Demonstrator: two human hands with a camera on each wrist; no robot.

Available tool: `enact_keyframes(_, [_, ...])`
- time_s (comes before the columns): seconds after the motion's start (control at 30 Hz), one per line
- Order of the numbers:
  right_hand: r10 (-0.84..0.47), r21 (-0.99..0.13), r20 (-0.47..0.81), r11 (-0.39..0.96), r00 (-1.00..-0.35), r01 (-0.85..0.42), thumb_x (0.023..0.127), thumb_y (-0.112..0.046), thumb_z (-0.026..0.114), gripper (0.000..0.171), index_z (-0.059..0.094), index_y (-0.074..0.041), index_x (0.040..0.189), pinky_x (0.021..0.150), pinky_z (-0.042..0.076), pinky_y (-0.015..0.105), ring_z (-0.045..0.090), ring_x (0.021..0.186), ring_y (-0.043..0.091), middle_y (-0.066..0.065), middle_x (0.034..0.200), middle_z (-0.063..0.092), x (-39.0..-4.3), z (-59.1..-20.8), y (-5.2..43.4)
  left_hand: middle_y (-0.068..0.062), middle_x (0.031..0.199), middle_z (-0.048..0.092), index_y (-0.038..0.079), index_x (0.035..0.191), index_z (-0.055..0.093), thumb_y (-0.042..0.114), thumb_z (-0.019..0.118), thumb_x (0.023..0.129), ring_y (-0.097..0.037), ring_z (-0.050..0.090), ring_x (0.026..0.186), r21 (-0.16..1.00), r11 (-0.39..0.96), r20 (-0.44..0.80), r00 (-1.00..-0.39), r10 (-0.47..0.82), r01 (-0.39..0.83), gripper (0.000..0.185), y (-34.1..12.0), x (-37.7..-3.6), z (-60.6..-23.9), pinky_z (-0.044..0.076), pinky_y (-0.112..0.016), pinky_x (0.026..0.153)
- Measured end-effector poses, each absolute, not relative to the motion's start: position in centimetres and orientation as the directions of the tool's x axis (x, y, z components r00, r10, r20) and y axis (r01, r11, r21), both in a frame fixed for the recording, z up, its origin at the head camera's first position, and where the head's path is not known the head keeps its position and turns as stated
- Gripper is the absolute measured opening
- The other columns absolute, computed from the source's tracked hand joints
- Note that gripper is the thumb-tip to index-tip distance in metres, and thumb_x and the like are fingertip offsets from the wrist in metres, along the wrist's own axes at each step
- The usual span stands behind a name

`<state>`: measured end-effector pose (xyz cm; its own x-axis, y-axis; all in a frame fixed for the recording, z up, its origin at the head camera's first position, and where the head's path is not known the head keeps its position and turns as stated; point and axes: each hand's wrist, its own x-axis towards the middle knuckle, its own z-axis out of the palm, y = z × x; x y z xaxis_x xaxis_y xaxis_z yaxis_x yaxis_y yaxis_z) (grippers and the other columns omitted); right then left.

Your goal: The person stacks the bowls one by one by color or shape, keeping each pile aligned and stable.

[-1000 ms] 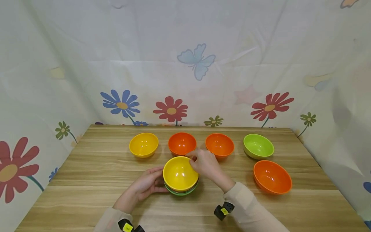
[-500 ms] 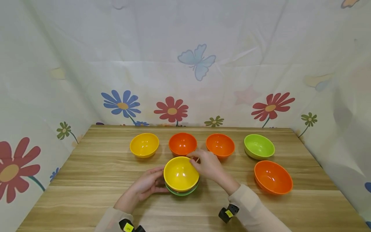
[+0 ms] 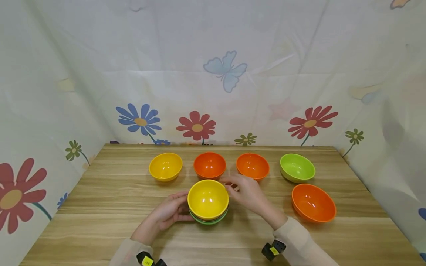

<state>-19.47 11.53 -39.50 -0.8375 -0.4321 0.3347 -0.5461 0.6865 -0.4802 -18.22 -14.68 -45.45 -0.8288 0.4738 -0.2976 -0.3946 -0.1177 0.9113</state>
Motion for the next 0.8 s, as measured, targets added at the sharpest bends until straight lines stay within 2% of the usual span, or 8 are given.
enact_keyframes(0.3, [-0.465, -0.36, 0.426, 0.7, -0.776, -0.617, 0.08, -0.01, 0.07, 0.018, 0.071, -0.011, 0.098, 0.062, 0.051, 0.018, 0.061, 0.072, 0.012, -0.001, 0.081, 0.062, -18.6, -40.2, 13.3, -0.018, 0.13, 0.052, -0.001, 0.139, 0.034, 0.024, 0.04, 0.099, -0.022, 0.058, 0.107, 0.91, -0.123, -0.294, -0.826, 0.482, -0.396, 0.048, -14.7, -18.2, -45.3, 0.05, -0.048, 0.086])
enact_keyframes(0.57, [-0.445, -0.302, 0.427, 0.75, -0.787, -0.588, 0.077, -0.011, 0.073, 0.022, 0.071, -0.012, 0.099, 0.059, 0.047, 0.018, 0.054, 0.068, 0.01, -0.004, 0.084, 0.061, -17.6, -40.1, 14.8, -0.018, 0.131, 0.051, 0.0, 0.14, 0.034, 0.024, 0.04, 0.099, -0.022, 0.058, 0.108, 0.909, -0.126, -0.294, -0.825, 0.483, -0.398, 0.048, -14.7, -18.2, -45.4, 0.05, -0.047, 0.086])
enact_keyframes(0.8, [-0.41, -0.247, 0.424, 0.805, -0.808, -0.539, 0.075, -0.015, 0.075, 0.026, 0.07, -0.016, 0.1, 0.062, 0.05, 0.022, 0.054, 0.072, 0.007, -0.006, 0.089, 0.061, -16.8, -40.5, 16.3, -0.018, 0.133, 0.049, 0.001, 0.139, 0.035, 0.025, 0.04, 0.099, -0.023, 0.057, 0.109, 0.905, -0.127, -0.303, -0.824, 0.479, -0.407, 0.047, -14.7, -18.3, -45.5, 0.05, -0.047, 0.086])
